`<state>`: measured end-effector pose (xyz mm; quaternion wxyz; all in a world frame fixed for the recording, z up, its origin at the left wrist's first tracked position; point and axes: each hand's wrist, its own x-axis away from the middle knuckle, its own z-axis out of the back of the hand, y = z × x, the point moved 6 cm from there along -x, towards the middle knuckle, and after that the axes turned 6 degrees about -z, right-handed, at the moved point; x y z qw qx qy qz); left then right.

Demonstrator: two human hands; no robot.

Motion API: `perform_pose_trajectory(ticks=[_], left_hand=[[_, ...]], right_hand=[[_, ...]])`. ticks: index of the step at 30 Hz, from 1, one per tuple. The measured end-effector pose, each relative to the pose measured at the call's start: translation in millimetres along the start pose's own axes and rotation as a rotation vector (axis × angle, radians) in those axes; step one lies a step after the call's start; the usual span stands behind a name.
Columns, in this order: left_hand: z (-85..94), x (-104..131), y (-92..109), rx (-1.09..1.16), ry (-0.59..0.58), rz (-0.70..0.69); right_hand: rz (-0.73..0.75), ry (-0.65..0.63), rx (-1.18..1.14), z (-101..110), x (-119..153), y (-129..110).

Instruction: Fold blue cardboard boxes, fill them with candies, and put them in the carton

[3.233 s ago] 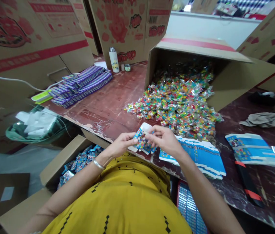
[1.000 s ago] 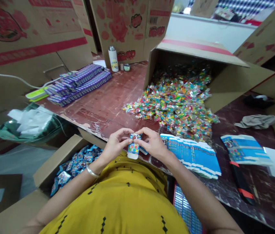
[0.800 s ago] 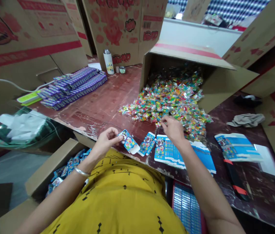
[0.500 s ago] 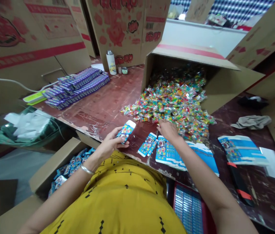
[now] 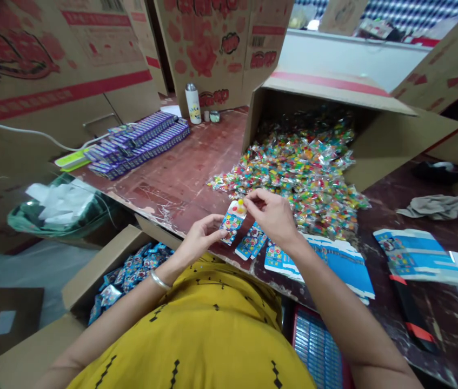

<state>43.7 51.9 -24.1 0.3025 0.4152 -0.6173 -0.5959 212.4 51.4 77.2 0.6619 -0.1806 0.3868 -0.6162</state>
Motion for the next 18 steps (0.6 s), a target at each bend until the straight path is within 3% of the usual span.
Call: perform_pose_trajectory(ticks=[3,5,8,12,18], left_hand=[[-2.8,0.6,5.9,0.008,0.0,-0.019],[-1.3,0.5,11.7,0.009,0.061,-0.056],[-0.7,1.0,21.2,0.055,0.141,-0.118],[-6.1,2.9,26.0,0.087,0.11,-0.131],[-8.7,2.9,19.9,0.095,0.027,-0.099]], right_hand=[[0.127,-0.04,0.089,-12.0,0.0,-6.8],[0.184,-0.114,0.069,-19.5,2.9,-9.1],[0.064,-0.183,-0.171,-27.5,10.1,-0.6],[-0.137,-0.178,-0.438,-41.2,24.9,16.2],[-0.053,-0.087,-0.39,-43.0,30.8,13.3]])
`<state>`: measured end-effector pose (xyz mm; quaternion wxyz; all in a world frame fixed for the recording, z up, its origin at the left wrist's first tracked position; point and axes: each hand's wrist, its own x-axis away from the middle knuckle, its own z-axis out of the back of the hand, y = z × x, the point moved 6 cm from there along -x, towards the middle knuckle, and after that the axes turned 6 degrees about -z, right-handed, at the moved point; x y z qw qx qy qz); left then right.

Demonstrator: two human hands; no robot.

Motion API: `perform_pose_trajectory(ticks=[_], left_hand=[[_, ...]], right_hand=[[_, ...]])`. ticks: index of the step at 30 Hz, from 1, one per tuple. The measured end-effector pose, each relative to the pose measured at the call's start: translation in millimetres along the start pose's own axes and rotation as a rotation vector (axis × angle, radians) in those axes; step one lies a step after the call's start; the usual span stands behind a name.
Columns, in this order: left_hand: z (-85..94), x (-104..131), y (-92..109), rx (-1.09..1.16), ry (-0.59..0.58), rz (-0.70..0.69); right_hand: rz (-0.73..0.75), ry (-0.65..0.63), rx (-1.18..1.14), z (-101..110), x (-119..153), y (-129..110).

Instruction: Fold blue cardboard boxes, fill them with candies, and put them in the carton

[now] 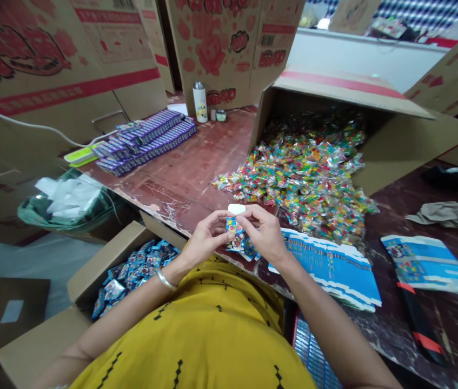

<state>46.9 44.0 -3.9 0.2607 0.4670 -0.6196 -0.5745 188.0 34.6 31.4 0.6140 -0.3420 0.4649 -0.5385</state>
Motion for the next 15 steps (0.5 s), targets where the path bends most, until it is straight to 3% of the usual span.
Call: perform_pose_trajectory(ticks=[6,15], left_hand=[[6.2,-4.0,1.8,0.056,0.086,-0.015],[6.2,5.3,9.5,-0.142,0.1,-0.048]], right_hand=[[-0.013,0.069,-0.19,0.5,-4.1,-3.5],[-0.212,-0.115,-0.222,-1.9,-16.8,6.8]])
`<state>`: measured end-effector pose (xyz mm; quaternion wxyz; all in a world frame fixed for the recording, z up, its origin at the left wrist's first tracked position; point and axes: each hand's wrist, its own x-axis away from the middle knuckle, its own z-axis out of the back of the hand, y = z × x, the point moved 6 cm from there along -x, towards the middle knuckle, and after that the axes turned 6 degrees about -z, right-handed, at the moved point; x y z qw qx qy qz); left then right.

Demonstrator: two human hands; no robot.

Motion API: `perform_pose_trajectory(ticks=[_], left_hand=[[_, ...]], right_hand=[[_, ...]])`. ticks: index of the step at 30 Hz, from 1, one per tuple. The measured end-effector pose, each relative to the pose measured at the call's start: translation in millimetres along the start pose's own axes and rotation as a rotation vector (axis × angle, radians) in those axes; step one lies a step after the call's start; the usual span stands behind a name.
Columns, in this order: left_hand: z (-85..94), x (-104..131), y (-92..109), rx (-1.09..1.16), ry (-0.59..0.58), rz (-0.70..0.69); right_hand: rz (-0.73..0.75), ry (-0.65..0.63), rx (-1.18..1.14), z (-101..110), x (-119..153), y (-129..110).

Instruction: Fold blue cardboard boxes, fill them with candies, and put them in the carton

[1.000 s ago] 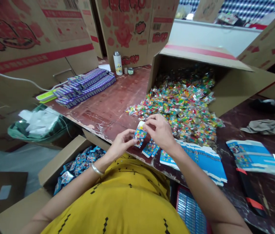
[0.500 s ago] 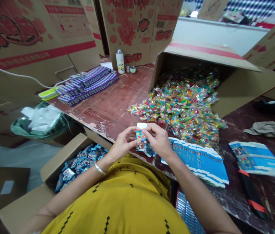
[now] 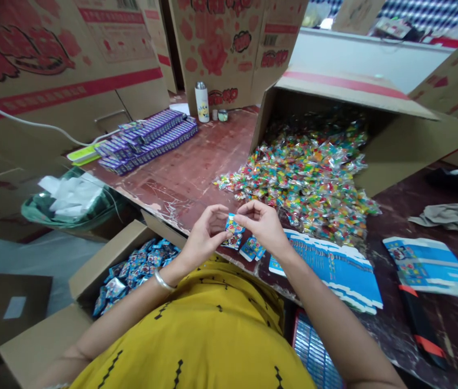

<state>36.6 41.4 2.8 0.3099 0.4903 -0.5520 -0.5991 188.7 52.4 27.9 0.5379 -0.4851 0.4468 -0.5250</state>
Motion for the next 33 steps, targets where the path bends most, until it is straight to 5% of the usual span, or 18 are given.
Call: perform_pose_trajectory(ticks=[7,11,15,21,23,26,30,33], left_hand=[[-0.2,3.3,5.4,-0.021,-0.08,-0.017],[2.0,2.4,3.6,0.043,-0.116,0.021],[9.7,-3.0,1.5,0.11,-0.048,0.039],[23.6,-5.6,7.2,0.055,-0.088,0.045],[45.1,-2.9,14.3,-0.041,-0.216,0.087],[104.7,9.3,20.0,-0.344,-0.417,0.236],[211.2,35.3,5.0,-0.853,-0.252,0.627],[251.3,47.5,-11.3,-0.997,-0.104,0.765]], right_hand=[[-0.01,-0.015,0.068,1.7,-5.9,-1.8],[0.161,0.036,0.262,-0.7,4.5,-14.3],[0.222,-0.153,0.421,-16.4,19.5,-14.1],[0.415,-0.13,0.737,-32.2,26.9,-15.2],[0.4,-0.211,0.756,-35.7,27.2,-12.3],[0.319,-0.244,0.735,-25.0,24.5,-4.5],[0.26,-0.12,0.767,1.7,16.2,10.6],[0.244,-0.098,0.778,11.5,15.6,21.0]])
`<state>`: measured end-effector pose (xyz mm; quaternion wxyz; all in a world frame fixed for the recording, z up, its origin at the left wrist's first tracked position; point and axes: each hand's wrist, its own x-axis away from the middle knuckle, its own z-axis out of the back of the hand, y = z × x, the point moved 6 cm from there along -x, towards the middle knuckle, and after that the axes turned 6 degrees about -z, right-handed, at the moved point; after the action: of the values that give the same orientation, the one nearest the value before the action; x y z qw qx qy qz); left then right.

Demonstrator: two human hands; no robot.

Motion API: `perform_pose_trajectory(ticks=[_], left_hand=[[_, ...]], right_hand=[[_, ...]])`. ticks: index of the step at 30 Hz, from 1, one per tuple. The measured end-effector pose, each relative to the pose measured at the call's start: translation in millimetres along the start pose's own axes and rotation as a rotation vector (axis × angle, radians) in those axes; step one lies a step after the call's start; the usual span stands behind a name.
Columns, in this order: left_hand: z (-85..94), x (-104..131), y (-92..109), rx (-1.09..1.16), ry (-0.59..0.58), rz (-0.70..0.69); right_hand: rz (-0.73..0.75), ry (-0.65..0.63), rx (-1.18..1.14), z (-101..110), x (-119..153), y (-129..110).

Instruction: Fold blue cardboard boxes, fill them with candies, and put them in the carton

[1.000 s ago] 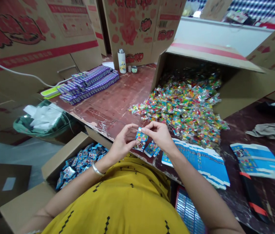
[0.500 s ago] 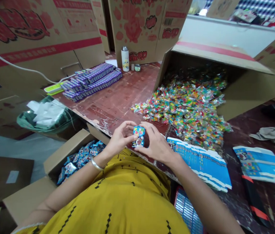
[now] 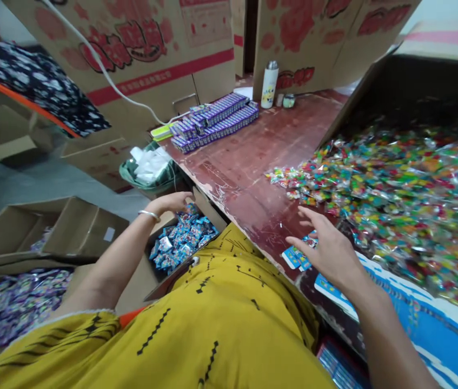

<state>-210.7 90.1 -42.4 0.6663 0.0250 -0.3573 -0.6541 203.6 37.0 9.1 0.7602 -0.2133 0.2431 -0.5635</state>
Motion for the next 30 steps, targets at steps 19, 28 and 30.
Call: perform_pose_trajectory(ticks=[19,28,30], left_hand=[[-163.3,15.3,242.5,-0.117,0.146,-0.739],[-180.6,6.8,252.1,-0.2,0.116,-0.698],[-179.5,11.8,253.2,-0.2,0.12,-0.713]], right_hand=[[-0.312,-0.114,0.539,-1.8,14.4,69.0],[-0.443,0.102,0.202,7.2,11.8,79.2],[-0.473,0.119,-0.012,9.5,8.6,83.7]])
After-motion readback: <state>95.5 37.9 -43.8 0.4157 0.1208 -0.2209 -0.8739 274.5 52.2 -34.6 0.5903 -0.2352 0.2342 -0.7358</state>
